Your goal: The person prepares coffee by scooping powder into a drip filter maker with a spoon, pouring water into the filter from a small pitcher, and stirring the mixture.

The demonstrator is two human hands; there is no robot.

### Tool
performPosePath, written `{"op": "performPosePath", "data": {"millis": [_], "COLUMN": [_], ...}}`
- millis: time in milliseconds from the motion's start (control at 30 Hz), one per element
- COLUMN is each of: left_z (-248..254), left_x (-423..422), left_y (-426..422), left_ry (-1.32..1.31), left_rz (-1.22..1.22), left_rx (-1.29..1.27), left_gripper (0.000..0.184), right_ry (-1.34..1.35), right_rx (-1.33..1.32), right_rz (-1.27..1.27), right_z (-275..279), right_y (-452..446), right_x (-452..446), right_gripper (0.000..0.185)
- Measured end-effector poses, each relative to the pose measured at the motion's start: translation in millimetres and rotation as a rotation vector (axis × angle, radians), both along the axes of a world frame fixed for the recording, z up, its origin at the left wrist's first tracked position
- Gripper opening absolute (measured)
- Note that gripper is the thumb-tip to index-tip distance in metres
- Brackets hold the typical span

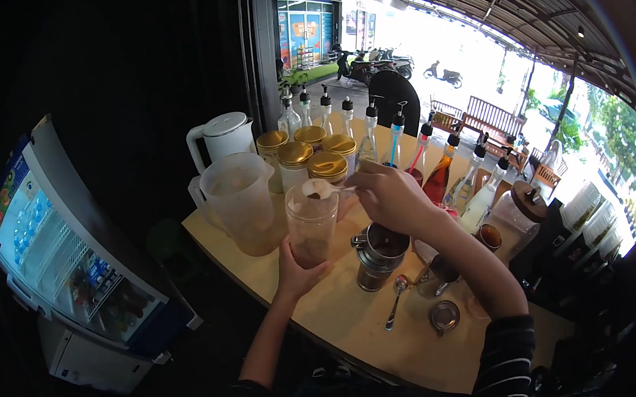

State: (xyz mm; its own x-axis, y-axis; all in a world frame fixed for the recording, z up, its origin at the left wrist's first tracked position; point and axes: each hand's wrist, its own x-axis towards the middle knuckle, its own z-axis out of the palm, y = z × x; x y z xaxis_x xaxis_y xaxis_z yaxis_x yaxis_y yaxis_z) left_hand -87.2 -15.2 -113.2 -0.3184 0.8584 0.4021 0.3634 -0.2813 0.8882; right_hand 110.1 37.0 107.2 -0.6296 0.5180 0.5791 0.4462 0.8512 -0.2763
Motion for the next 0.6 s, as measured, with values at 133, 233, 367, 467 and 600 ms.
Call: {"op": "performPosePath", "data": {"millis": [133, 233, 367, 467, 600], "left_z": [1.8, -2.2, -8.9, -14.2, -7.6], "left_x": [-3.0, -4.2, -3.7, -3.3, 1.7], "left_y": [1.4, 3.6, 7.2, 9.8, 0.6], "left_ry": [0.033, 0.017, -0.099, -0.186, -0.059], "left_rz": [-0.014, -0.020, -0.071, -0.123, -0.007], "left_rx": [0.013, 0.013, 0.022, 0.050, 0.214], "left_gripper": [0.094, 0.094, 0.095, 0.101, 0.109], "right_ry": [-0.385, -0.495, -0.311, -0.180, -0.065], "right_rx": [0.324, 0.436, 0.431, 0.255, 0.122], "right_rz": [0.003, 0.019, 0.054, 0.070, 0.012], "right_z": [-7.4, -16.9, -17.2, -9.6, -12.9], "right_y": [17.4, 20.7, 14.3, -1.7, -30.4], "right_x": [-38.8, -54.2, -43.8, -11.1, 54.9], "right_gripper": [0.020, 0.023, 0.021, 0.019, 0.019]}}
